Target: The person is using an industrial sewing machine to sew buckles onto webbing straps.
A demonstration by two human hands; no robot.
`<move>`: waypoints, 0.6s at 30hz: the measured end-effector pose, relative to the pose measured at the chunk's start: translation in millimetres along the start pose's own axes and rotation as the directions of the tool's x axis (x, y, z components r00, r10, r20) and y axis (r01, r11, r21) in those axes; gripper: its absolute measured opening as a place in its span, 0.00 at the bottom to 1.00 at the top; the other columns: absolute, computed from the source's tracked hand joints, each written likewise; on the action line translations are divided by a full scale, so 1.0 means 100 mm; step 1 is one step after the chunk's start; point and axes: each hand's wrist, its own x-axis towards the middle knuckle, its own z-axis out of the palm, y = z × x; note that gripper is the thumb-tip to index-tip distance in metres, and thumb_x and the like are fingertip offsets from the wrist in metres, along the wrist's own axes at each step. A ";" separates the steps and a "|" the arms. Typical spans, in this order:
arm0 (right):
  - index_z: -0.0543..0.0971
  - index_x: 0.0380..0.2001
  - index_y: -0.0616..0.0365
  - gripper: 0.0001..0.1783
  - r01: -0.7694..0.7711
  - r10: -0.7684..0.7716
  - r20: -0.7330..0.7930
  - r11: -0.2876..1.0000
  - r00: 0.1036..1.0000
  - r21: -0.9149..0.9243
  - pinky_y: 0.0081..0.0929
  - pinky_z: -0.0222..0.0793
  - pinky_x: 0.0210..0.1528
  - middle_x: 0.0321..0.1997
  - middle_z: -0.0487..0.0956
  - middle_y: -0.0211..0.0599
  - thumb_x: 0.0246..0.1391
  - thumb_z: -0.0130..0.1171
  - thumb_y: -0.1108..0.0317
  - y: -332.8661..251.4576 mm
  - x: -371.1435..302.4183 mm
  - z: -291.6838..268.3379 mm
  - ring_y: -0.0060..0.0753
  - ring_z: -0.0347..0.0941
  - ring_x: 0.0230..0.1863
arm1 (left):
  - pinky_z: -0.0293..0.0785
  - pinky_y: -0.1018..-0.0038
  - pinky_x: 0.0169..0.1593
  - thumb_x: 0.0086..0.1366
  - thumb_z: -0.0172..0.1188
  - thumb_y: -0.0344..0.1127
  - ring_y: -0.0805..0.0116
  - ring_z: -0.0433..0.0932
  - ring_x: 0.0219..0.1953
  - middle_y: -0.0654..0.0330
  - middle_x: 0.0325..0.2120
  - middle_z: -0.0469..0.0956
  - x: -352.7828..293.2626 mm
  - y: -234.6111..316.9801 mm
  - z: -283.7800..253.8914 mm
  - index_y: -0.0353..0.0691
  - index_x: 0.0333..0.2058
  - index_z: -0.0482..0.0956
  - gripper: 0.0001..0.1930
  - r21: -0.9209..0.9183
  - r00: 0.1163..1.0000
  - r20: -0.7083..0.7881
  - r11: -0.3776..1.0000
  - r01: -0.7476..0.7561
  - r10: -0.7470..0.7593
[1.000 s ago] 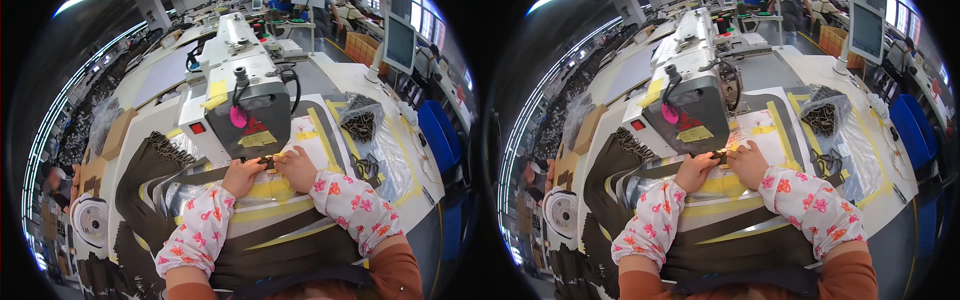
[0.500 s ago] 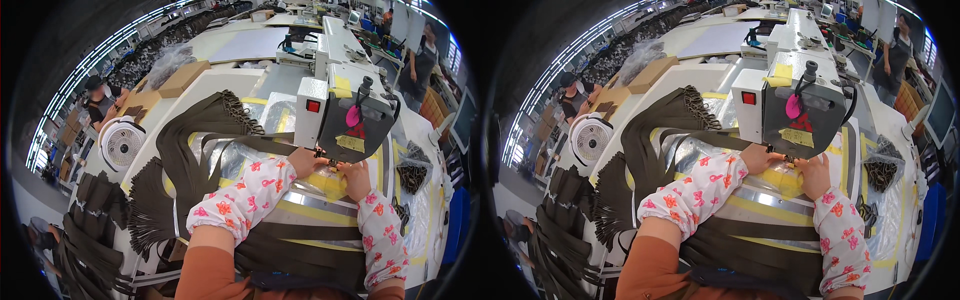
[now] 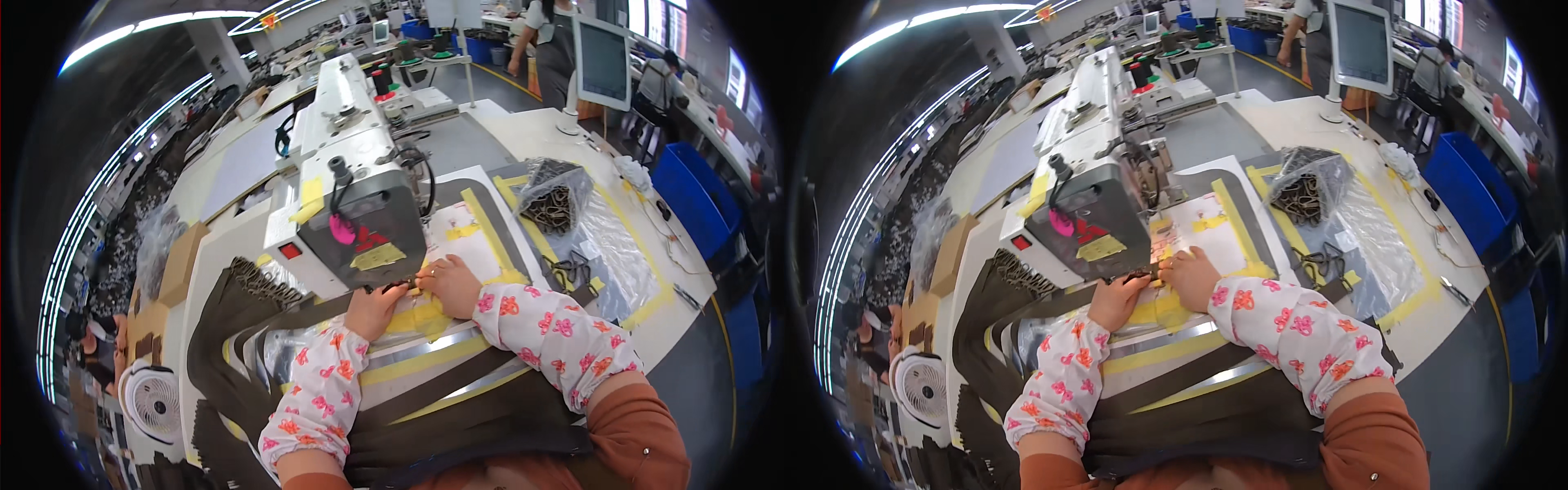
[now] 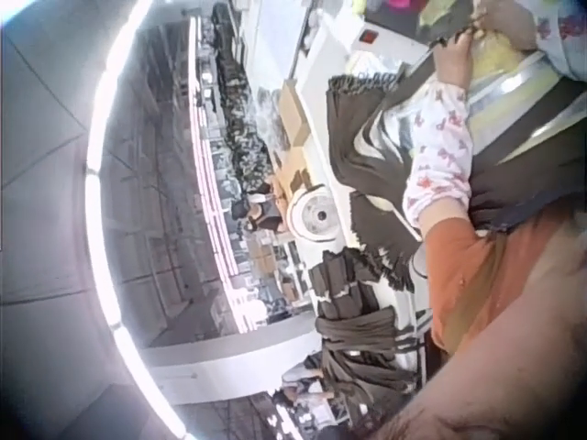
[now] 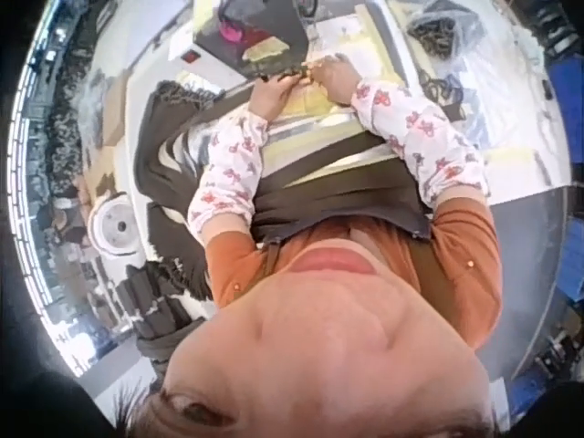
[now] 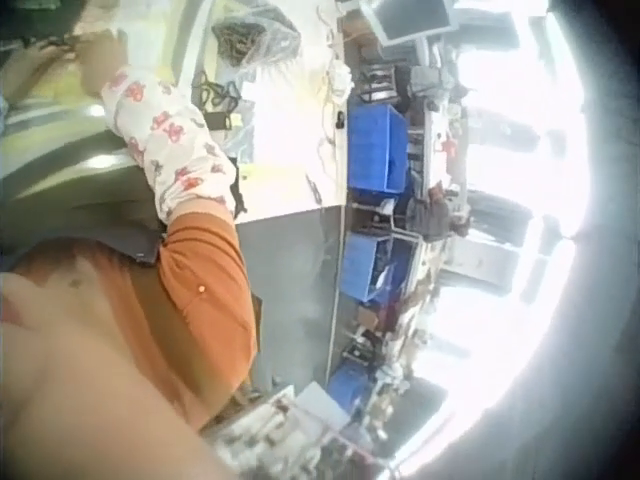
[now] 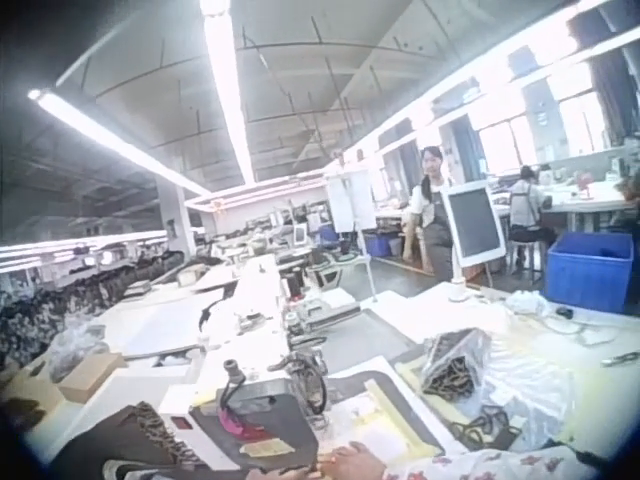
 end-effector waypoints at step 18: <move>0.76 0.35 0.51 0.15 0.037 -0.035 0.088 0.999 0.995 -0.018 0.33 0.55 0.54 0.48 0.73 0.28 0.38 0.55 0.70 -0.10 -0.11 -0.10 0.30 0.66 0.49 | 0.72 0.70 0.37 0.48 0.55 0.28 0.62 0.73 0.39 0.64 0.37 0.75 0.09 0.11 -0.12 0.41 0.27 0.73 0.05 -0.083 0.949 0.008 0.946 -0.313 0.314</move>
